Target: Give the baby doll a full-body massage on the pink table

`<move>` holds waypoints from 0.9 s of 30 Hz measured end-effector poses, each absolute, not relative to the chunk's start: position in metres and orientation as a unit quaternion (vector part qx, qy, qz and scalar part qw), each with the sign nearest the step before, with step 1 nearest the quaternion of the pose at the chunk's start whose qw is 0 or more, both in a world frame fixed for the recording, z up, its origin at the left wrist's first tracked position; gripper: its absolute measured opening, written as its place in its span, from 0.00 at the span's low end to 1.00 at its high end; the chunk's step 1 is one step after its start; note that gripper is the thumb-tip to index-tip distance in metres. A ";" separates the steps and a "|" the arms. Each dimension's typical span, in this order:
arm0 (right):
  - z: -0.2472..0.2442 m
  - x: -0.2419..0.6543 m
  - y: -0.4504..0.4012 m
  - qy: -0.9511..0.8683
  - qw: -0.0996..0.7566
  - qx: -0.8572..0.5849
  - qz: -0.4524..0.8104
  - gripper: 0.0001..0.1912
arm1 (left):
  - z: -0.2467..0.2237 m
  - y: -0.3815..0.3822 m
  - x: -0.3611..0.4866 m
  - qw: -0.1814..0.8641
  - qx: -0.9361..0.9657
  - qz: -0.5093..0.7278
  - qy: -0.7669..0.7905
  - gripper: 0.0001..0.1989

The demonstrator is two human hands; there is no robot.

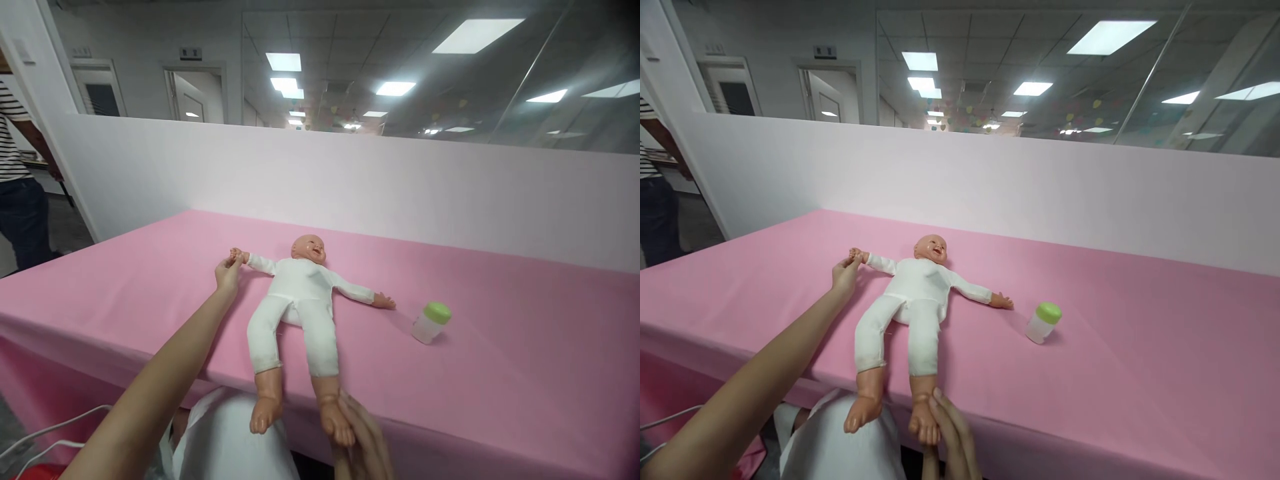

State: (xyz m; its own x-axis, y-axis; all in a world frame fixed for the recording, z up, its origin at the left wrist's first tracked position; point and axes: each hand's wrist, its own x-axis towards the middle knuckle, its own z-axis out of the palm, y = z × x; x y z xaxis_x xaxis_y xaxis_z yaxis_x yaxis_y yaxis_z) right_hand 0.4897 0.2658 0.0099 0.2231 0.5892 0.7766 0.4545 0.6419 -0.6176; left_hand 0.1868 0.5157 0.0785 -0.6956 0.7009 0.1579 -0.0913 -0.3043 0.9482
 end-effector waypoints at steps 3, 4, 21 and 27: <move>0.062 0.495 0.286 -0.693 0.625 -0.355 0.055 0.27 | 0.085 0.505 0.203 0.200 0.431 0.747 0.465 0.16; 0.079 0.495 0.295 -0.720 0.604 -0.338 0.061 0.28 | 0.086 0.501 0.208 0.176 0.480 0.729 0.455 0.16; 0.111 0.458 0.347 -0.737 0.603 -0.288 0.098 0.22 | 0.083 0.492 0.226 0.133 0.598 0.652 0.446 0.18; 0.056 0.496 0.306 -0.697 0.626 -0.348 0.025 0.17 | 0.079 0.511 0.201 0.207 0.348 0.723 0.560 0.15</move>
State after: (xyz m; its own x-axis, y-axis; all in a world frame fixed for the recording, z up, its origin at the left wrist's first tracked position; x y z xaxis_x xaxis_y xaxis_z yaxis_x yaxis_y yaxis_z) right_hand 0.4963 0.3058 0.0562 0.0264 0.5167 0.8558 0.4533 0.7568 -0.4709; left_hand 0.2009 0.5106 0.0788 -0.6717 0.6895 0.2711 0.0905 -0.2867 0.9537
